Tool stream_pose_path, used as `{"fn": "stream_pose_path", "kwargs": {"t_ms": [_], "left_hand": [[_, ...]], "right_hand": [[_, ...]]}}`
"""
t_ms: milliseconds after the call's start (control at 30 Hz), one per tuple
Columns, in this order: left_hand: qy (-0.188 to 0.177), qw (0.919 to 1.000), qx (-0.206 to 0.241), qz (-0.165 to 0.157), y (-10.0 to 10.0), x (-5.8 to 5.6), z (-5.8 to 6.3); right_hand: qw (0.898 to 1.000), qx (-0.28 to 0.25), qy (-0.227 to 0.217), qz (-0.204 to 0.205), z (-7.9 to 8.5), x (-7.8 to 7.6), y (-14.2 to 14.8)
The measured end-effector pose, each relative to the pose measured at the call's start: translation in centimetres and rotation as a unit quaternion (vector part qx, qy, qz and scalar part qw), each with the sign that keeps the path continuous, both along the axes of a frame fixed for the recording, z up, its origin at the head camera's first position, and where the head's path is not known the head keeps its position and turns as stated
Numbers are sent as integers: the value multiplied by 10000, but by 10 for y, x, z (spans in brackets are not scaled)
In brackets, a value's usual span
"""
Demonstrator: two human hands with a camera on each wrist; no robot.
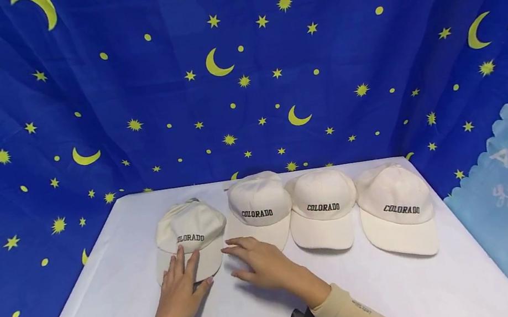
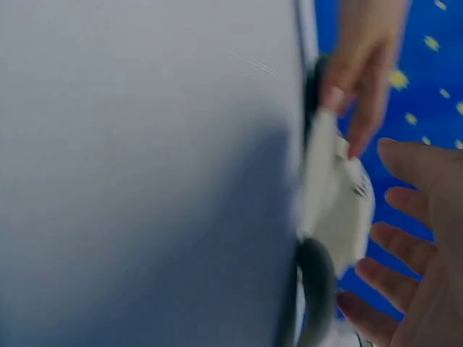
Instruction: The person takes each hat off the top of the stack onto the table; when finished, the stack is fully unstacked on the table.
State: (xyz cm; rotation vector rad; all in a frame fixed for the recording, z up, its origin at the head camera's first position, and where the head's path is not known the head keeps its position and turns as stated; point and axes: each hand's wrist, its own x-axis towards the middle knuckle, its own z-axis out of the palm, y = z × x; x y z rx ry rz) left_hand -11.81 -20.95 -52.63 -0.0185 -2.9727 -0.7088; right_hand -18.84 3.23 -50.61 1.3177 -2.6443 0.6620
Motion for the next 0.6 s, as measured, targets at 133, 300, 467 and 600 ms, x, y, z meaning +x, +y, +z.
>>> {"fn": "stream_pose_path", "kwargs": {"t_ms": [133, 300, 467, 600], "left_hand": [[-81, 9998, 16, 164, -4, 1, 0], [-169, 9996, -23, 207, -9, 2, 2], [-235, 9995, 35, 216, -14, 2, 7], [-333, 9991, 23, 257, -19, 2, 10]], "right_hand": [[9972, 688, 196, 231, -11, 0, -19], [9940, 986, 297, 357, -13, -3, -30], [9914, 1219, 18, 474, -12, -6, -39], [9882, 1417, -135, 559, -11, -4, -47]]}}
